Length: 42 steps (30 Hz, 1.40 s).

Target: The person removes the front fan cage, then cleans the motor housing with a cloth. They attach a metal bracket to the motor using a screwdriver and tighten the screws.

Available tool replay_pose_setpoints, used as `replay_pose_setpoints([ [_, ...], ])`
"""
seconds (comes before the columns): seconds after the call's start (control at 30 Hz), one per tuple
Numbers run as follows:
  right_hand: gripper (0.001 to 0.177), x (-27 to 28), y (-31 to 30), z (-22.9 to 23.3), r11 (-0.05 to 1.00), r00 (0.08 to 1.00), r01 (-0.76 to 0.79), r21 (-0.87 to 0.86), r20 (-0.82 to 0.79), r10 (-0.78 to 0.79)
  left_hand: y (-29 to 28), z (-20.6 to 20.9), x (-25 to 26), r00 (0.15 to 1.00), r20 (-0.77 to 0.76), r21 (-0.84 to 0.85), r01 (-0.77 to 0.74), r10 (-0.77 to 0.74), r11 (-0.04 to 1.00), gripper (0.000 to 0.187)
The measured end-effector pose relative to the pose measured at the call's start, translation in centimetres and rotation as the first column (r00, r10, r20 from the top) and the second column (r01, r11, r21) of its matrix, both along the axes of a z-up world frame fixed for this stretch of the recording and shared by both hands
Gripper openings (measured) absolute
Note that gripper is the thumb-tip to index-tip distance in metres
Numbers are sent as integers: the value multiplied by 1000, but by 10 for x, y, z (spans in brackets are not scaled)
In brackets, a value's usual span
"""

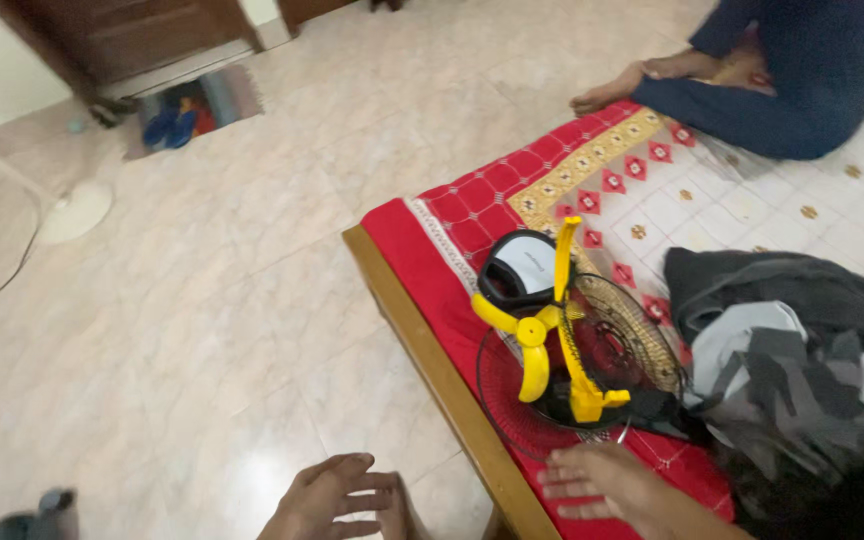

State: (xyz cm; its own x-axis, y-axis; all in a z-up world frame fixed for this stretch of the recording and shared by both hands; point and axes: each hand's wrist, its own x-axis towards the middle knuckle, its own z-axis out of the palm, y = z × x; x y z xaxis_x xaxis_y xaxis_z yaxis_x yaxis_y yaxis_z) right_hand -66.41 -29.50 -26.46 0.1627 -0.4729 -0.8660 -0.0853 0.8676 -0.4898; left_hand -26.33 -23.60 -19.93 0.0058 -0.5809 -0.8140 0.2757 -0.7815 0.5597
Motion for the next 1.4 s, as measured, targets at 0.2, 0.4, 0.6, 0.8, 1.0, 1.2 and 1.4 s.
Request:
replay_pose_setpoints([
  [0.2,40,80,17,-52,844,824,-532,-68,188,535,127,-48,47,954,202,118,-247,221,962,56],
  [0.4,37,241,41,10,640,652,-756,-135,-67,756,313,-64,75,569,-121,205,-787,813,581,58],
  [0.6,45,418,179,146,392,441,-890,-234,-221,870,466,17,82,323,-19,0,-946,946,323,53],
  [0.8,48,531,380,221,164,206,-909,-383,-70,976,584,108,106,169,-5,-202,-965,986,165,51],
  [1.0,46,625,510,242,-213,-157,-854,-475,-155,975,664,153,143,-40,70,-308,-951,997,-16,55],
  [1.2,39,735,583,235,-419,-341,-726,-546,-244,908,708,150,202,-240,133,-271,-942,962,-197,53],
  [1.4,38,842,636,244,-562,-494,-609,-560,-287,821,759,149,287,-630,305,-428,-761,714,-488,52],
])
